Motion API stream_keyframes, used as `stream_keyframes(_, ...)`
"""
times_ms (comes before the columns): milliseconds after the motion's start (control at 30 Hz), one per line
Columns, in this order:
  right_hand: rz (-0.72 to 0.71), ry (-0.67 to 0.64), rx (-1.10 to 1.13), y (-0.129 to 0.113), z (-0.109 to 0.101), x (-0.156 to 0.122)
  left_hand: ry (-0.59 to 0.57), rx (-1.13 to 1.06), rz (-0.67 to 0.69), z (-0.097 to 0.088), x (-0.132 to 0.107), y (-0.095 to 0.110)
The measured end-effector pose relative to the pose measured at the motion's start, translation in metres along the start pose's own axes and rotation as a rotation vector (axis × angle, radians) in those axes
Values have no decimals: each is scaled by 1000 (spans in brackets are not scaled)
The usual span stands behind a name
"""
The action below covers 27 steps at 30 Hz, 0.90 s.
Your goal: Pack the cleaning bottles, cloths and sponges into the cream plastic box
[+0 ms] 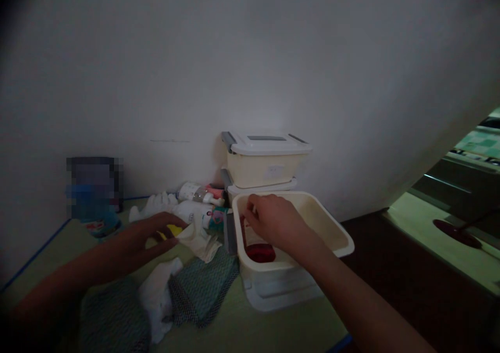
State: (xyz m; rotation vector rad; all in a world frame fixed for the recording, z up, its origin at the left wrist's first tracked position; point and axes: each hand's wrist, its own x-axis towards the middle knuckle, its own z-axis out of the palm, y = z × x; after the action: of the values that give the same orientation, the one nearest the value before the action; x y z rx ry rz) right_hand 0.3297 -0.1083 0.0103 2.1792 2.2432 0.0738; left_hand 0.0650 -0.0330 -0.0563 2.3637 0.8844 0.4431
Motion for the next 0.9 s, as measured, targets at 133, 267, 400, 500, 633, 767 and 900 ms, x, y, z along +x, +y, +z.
stream_keyframes(133,-197,235,239,-38,0,-10,1,116,-18,-22,-15,-1)
stream_keyframes(267,-323,310,213,-80,7,-15,-36,135,-117,-36,-26,2)
stream_keyframes(400,-305,148,177,-112,31,-11,-114,190,-165,-37,-30,-2)
stream_keyframes(500,-203,13,109,-121,58,-1,-131,255,-162,-36,-31,-7)
stream_keyframes(633,-158,-53,61,-120,83,13,-97,227,-127,-36,-31,-10)
stream_keyframes(767,-197,5,89,-120,78,18,-101,180,-96,-37,-28,-11)
stream_keyframes(900,-303,293,263,-125,68,15,-53,106,36,-42,-23,-11)
